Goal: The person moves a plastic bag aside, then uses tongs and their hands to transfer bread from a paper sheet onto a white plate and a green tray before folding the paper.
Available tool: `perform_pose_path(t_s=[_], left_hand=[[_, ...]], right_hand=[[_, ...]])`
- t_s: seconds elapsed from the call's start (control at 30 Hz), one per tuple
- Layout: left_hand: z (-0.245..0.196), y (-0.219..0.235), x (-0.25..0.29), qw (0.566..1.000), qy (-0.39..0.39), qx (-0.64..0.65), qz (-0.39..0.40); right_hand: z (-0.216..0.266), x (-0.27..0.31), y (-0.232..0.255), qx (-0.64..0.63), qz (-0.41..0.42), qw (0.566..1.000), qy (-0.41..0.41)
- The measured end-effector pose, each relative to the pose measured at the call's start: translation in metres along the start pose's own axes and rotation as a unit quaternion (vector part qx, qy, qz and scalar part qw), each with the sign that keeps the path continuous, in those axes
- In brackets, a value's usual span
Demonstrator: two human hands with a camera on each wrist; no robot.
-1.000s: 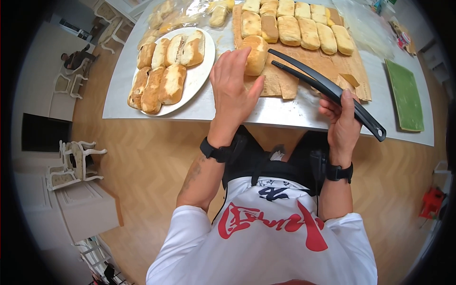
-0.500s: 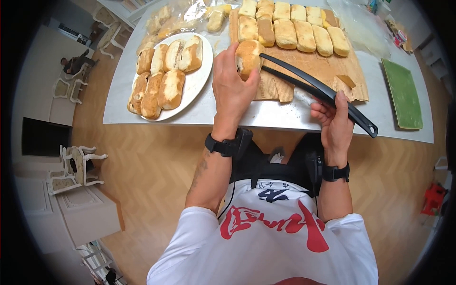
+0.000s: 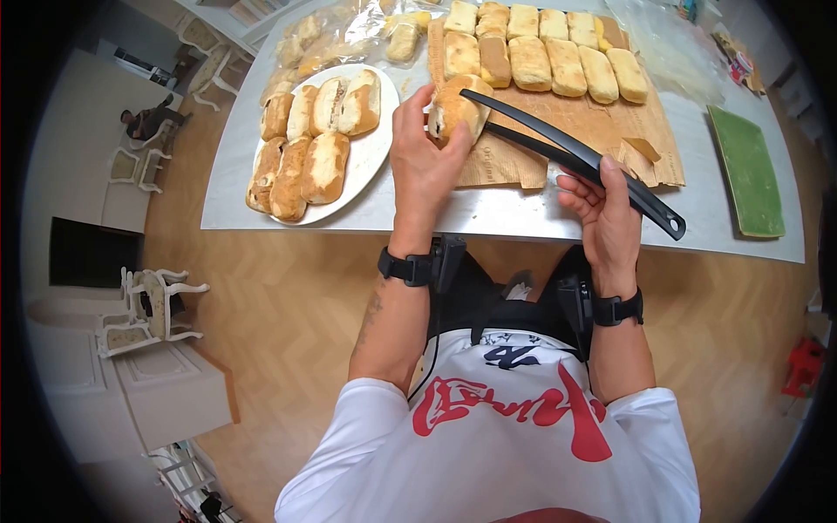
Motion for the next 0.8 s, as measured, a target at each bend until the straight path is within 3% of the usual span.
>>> perform_pose_path(t_s=[0.1, 0.2, 0.57, 0.8], left_hand=[[-0.018, -0.001, 0.006, 0.994, -0.096, -0.058, 0.004], [-0.029, -0.002, 0.015, 0.990, -0.118, -0.075, 0.010], [-0.038, 0.006, 0.025, 0.988, -0.132, -0.073, -0.018], [-0.045, 0.055, 0.037, 0.978, -0.139, -0.148, -0.054]], right_hand=[[-0.002, -0.001, -0.004, -0.001, -0.003, 1.000, 0.002], [-0.003, -0.002, -0.001, -0.012, 0.000, 1.000, 0.004], [-0.001, 0.006, 0.014, -0.032, -0.018, 0.999, 0.016], [-0.010, 0.008, -0.032, -0.048, 0.062, 0.997, 0.012]])
Point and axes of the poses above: each hand's wrist, its own x-axis away from the middle knuckle, its own y-axis out of the back of the hand, z = x × y, the point moved 10 cm from there along -x, towards the middle knuckle, and after that the axes turned 11 degrees about z, right-handed, at the moved point
